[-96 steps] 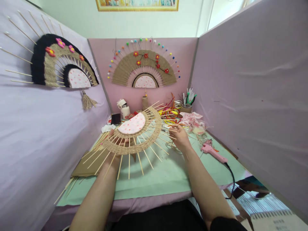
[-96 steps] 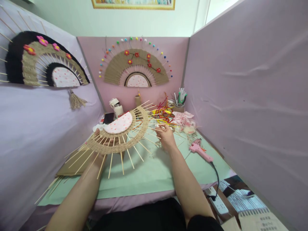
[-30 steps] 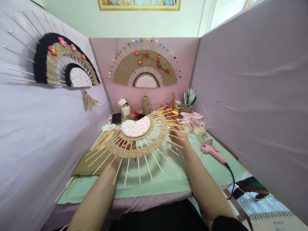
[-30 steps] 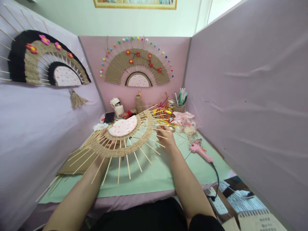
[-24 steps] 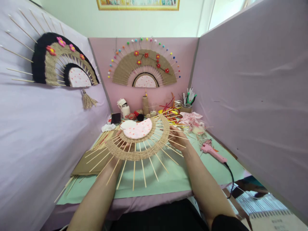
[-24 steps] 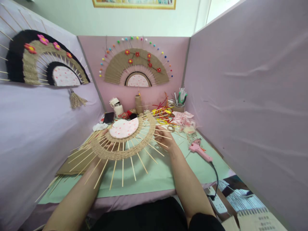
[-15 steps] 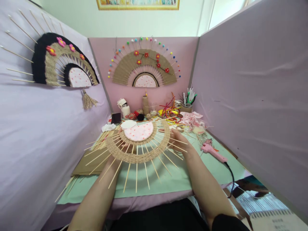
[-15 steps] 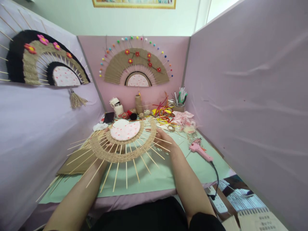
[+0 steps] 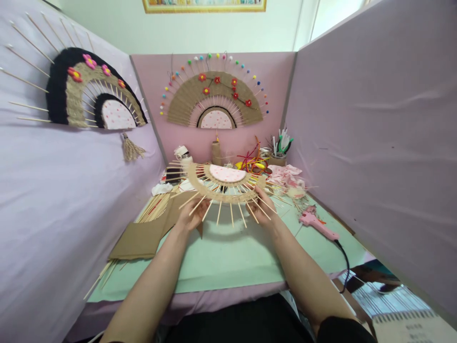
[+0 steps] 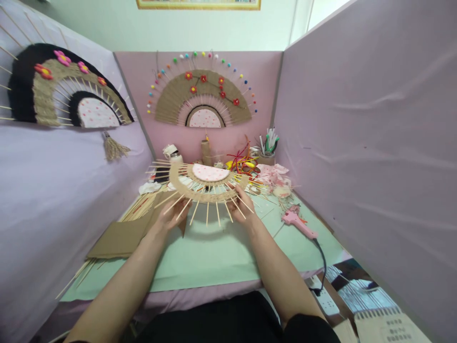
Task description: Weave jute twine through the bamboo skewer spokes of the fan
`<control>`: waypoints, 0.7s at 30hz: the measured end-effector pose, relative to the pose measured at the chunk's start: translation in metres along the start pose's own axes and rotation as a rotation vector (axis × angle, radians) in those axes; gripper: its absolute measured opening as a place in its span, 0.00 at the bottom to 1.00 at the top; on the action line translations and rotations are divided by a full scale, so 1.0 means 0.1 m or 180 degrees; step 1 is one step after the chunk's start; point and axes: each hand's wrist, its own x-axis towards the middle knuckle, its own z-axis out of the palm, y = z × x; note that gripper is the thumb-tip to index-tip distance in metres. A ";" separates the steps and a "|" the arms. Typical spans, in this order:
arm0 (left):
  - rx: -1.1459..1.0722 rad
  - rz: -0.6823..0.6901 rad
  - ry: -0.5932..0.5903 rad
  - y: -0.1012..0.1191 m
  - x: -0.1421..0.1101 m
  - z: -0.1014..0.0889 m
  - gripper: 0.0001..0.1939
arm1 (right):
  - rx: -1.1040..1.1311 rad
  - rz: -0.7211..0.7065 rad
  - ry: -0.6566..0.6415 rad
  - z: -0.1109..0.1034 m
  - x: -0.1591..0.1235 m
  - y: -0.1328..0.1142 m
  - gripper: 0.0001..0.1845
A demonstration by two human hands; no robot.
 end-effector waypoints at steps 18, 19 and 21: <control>-0.0456 0.0423 -0.0734 -0.67 0.00 0.83 0.19 | 0.0225 -0.0780 0.0342 -0.01 0.04 0.08 0.15; -0.0472 0.0460 -0.0726 -0.67 0.02 0.86 0.20 | 0.0160 -0.0793 0.0331 0.01 0.03 0.09 0.15; -0.0514 0.0484 -0.0776 -0.65 0.06 0.91 0.21 | 0.0017 -0.0808 0.0351 0.04 0.02 0.11 0.16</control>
